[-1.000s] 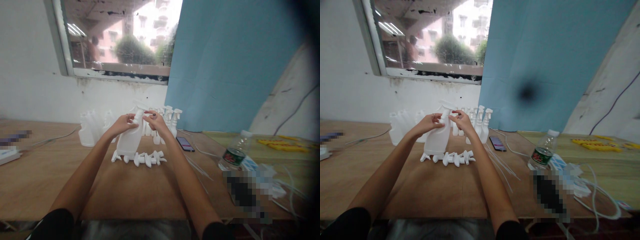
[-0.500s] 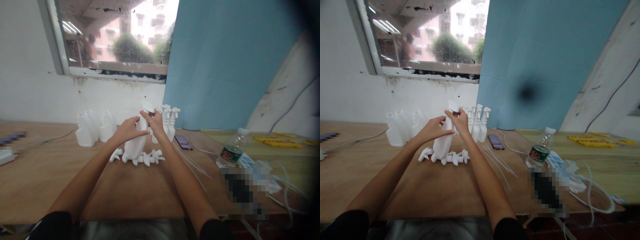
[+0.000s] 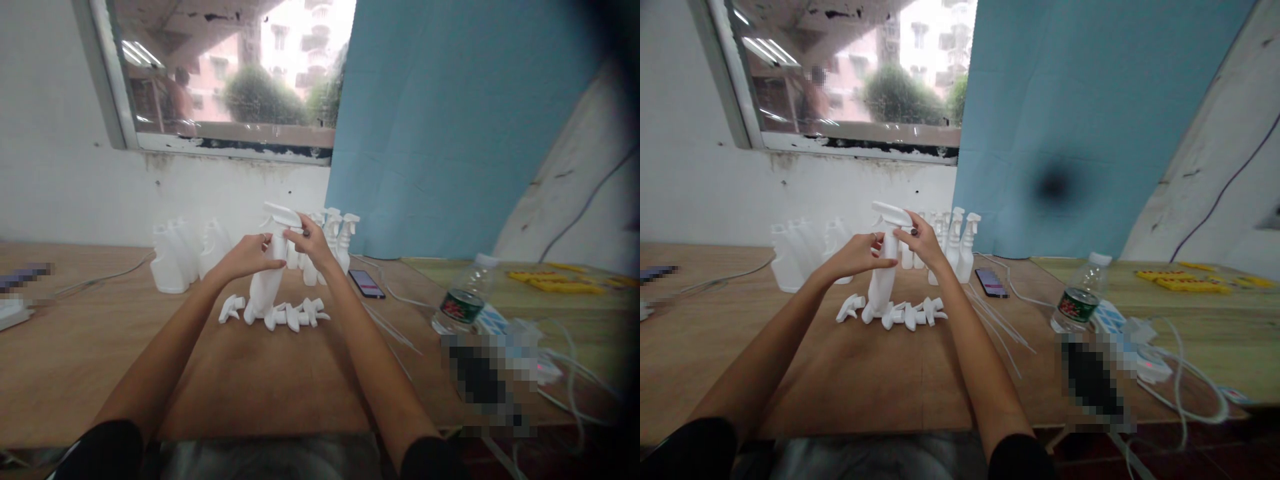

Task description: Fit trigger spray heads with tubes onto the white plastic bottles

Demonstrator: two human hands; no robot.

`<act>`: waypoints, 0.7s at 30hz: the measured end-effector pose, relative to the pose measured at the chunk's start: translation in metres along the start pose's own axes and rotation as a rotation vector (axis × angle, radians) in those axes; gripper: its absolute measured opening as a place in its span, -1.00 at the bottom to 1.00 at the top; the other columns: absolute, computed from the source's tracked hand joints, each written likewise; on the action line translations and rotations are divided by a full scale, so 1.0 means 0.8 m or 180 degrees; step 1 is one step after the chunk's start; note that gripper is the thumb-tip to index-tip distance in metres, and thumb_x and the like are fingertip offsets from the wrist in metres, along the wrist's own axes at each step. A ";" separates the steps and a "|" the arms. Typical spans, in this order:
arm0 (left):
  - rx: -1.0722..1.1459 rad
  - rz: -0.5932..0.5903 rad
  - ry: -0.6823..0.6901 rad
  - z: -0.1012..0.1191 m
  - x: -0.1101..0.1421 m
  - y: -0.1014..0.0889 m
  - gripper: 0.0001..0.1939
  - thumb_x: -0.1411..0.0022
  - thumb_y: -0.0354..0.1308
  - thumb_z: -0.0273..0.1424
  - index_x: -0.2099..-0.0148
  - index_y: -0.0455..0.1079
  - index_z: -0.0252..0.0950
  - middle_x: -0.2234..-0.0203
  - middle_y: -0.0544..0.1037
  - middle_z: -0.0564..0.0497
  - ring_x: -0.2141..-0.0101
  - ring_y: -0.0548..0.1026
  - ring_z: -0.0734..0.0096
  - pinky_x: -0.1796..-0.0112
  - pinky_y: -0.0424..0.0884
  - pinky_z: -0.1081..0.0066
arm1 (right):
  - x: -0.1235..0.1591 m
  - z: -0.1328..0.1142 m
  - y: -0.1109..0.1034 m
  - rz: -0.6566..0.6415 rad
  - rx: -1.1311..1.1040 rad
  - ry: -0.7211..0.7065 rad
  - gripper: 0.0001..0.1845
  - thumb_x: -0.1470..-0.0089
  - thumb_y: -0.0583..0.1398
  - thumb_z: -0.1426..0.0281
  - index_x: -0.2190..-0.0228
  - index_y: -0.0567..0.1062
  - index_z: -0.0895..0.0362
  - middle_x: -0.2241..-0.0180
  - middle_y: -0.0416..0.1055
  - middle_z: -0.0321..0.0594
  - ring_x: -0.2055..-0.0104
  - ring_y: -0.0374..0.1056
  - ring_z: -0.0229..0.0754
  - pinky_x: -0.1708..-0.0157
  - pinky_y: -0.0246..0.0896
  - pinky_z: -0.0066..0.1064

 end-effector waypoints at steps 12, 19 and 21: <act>-0.0108 0.0059 -0.0144 -0.006 0.000 0.003 -0.49 0.07 0.26 -0.10 0.12 0.43 -0.31 0.36 0.54 -0.04 0.34 0.48 0.27 0.32 0.39 0.35 | -0.004 0.015 0.012 0.0371 -0.0013 0.0445 -0.56 0.27 0.38 0.17 0.39 0.41 0.16 0.53 0.27 -0.37 0.63 0.08 -0.42 0.76 -0.04 -0.57; -0.0066 0.0028 -0.0139 -0.007 0.000 0.000 -0.55 0.08 0.26 -0.16 0.15 0.43 -0.32 0.34 0.55 -0.05 0.35 0.48 0.29 0.34 0.39 0.36 | 0.000 0.011 0.009 -0.0151 -0.0470 0.0554 -0.57 0.22 0.36 0.19 0.34 0.41 0.16 0.57 0.23 -0.44 0.69 -0.02 -0.47 0.77 0.07 -0.55; -0.0086 0.0027 -0.0164 -0.008 0.000 0.001 -0.50 0.08 0.26 -0.15 0.11 0.43 -0.33 0.34 0.55 -0.06 0.34 0.48 0.27 0.33 0.39 0.35 | 0.000 0.011 0.009 -0.0087 -0.0306 0.0579 -0.54 0.24 0.37 0.21 0.29 0.40 0.14 0.51 0.28 -0.42 0.67 0.06 -0.45 0.78 0.05 -0.57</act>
Point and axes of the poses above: each hand's wrist, its own x-axis away from the middle knuckle, its own y-axis out of the palm, z = x × y, the point moved 2 cm from there along -x, towards the middle knuckle
